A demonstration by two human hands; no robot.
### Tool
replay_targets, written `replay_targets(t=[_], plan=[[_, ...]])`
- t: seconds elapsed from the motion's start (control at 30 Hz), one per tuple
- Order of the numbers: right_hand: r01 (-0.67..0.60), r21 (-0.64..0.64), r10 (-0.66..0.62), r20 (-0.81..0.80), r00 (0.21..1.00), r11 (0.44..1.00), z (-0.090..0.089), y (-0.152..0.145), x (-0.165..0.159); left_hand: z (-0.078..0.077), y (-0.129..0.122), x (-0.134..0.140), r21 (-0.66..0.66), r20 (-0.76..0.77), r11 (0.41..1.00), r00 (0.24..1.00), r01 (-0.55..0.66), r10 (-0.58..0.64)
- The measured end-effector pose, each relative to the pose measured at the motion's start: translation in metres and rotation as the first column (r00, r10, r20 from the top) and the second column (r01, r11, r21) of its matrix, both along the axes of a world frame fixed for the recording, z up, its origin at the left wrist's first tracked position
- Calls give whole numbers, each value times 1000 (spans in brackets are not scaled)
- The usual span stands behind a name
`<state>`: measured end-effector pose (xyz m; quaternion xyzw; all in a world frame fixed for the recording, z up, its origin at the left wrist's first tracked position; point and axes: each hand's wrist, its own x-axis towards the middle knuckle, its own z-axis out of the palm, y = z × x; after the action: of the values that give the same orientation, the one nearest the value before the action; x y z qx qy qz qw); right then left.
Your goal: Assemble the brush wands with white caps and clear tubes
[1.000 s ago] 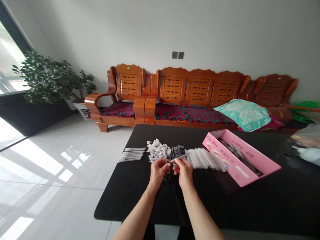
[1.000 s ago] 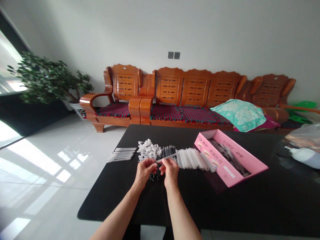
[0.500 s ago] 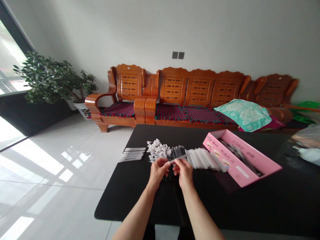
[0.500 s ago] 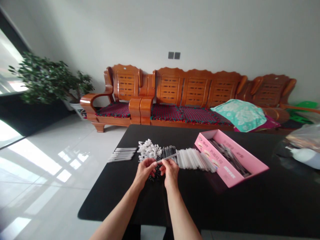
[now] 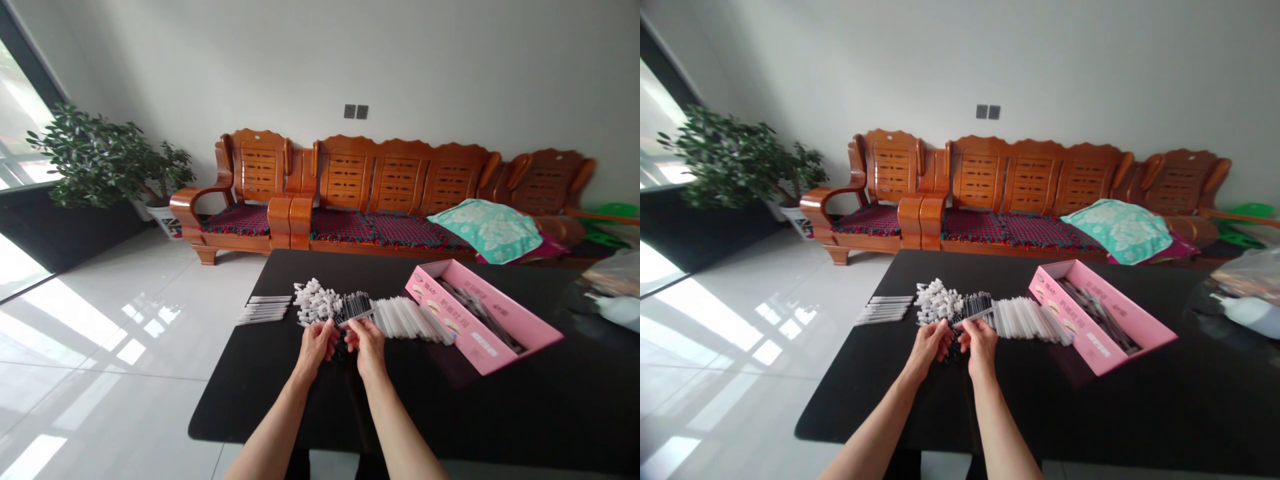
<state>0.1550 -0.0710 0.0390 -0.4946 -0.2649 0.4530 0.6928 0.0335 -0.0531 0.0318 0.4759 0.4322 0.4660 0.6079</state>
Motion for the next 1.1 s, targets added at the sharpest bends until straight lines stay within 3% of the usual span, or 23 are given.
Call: replay_targets(t=[0.27, 0.43, 0.6, 0.8, 1.0, 1.1], plan=[[-11, -13, 11, -4, 1000, 1000, 1, -1, -1, 0, 2, -1, 36, 61, 998, 997, -55, 53], [-11, -15, 11, -4, 1000, 1000, 1, -1, -2, 0, 0, -1, 5, 6, 1000, 1000, -7, 7], [-15, -16, 15, 2, 1000, 1000, 0, -1, -2, 0, -1, -1, 18, 35, 999, 998, -47, 47], [-3, -48, 4, 13, 1000, 999, -2, -2, -2, -9, -1, 0, -13, 16, 1000, 1000, 3, -3], [-3, -67, 2, -7, 1000, 998, -7, -1, 0, -12, -1, -1, 98, -89, 995, 996, -5, 14], [-9, -83, 5, -48, 999, 997, -10, 0, 1, -6, -4, -3, 289, -267, 957, 959, -10, 91]])
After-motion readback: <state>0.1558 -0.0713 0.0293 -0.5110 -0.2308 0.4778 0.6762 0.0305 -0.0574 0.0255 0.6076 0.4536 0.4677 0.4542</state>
